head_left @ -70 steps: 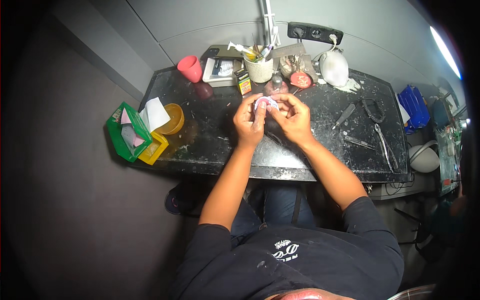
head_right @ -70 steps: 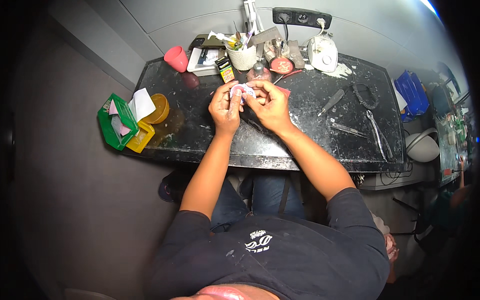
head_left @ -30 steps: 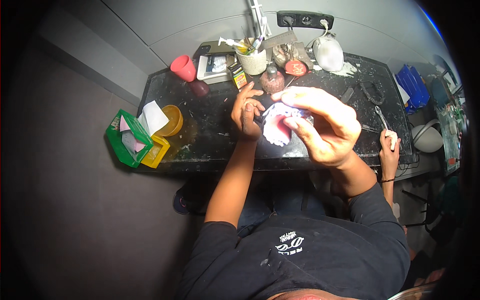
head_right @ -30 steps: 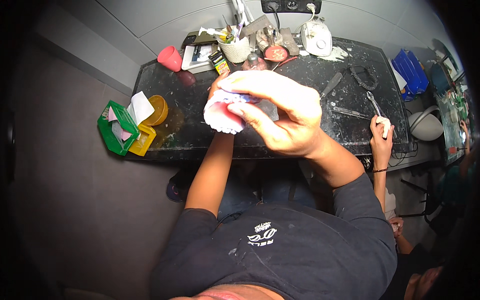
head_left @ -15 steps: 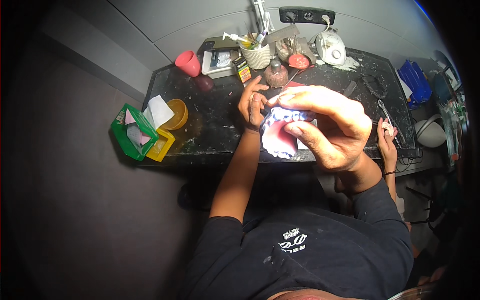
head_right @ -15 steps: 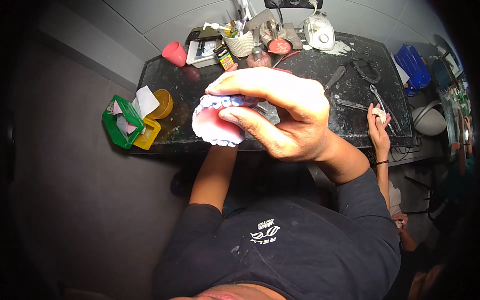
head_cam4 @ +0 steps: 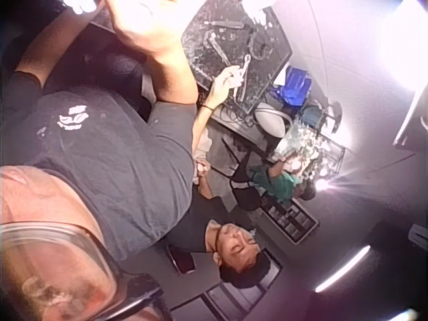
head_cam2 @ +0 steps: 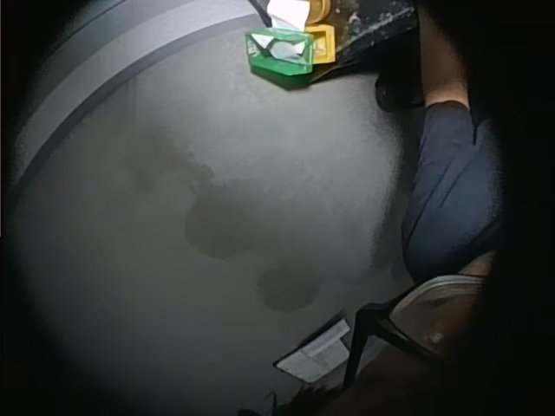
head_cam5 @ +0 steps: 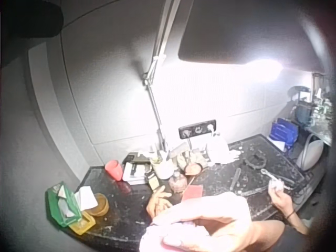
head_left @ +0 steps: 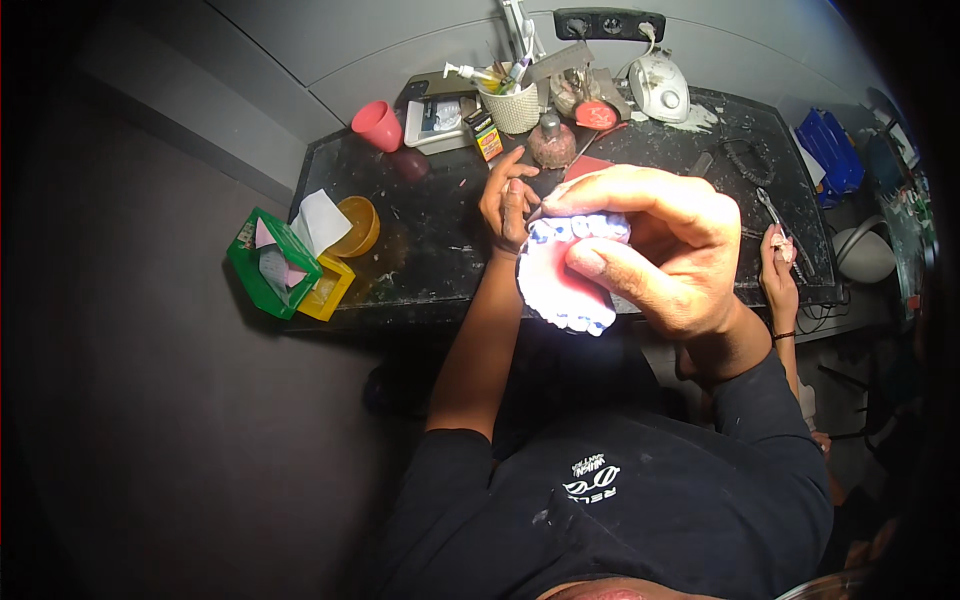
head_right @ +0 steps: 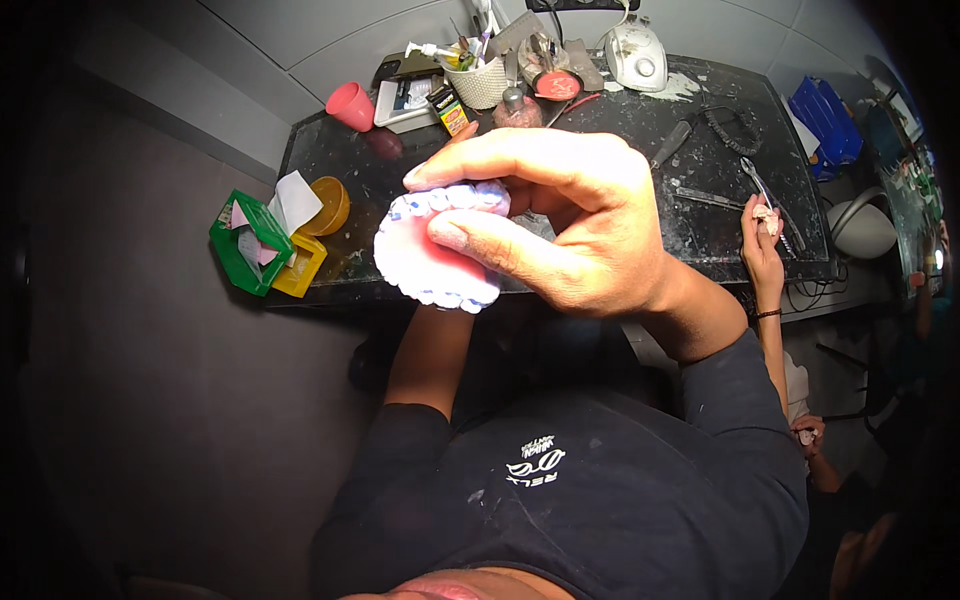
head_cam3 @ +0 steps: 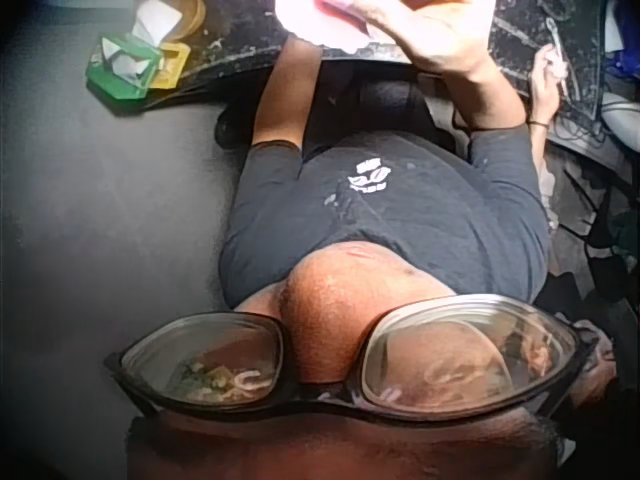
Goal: The person carries a tray across the room to a cart, returns to the workbench, and scrapes a dental mold using a metal tool. The person then retrieves dentures from a container and fits them together by hand.
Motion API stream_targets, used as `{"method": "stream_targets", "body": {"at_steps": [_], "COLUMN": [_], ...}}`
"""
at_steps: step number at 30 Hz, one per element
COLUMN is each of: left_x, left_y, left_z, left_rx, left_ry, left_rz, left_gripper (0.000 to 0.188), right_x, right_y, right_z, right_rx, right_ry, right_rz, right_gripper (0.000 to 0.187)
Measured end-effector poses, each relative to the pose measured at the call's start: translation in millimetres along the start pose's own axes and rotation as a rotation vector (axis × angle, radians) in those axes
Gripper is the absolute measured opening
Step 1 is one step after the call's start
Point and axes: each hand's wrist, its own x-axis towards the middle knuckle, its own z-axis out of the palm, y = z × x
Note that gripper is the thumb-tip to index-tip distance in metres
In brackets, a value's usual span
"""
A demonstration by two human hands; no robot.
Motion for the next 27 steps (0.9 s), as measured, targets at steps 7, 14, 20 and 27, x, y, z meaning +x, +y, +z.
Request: {"method": "stream_targets", "body": {"at_steps": [7, 14, 20, 27], "left_x": [7, 6, 5, 10], "left_y": [4, 2, 1, -1], "left_z": [-5, -4, -6, -7], "left_rx": [0.117, 0.147, 0.100, 0.122], "left_ry": [-0.054, -0.074, -0.050, -0.063], "left_rz": [0.081, 0.101, 0.046, 0.041], "left_gripper": [0.053, 0.052, 0.053, 0.055], "right_x": [1, 0, 0, 1], "right_y": [-2, 0, 13, 13], "right_z": [2, 3, 1, 2], "right_rx": [-0.018, -0.007, -0.039, -0.044], "right_ry": [-0.011, 0.011, 0.007, 0.048], "right_rz": [-0.009, 0.017, -0.022, 0.045], "right_gripper": [0.027, 0.026, 0.026, 0.026]}}
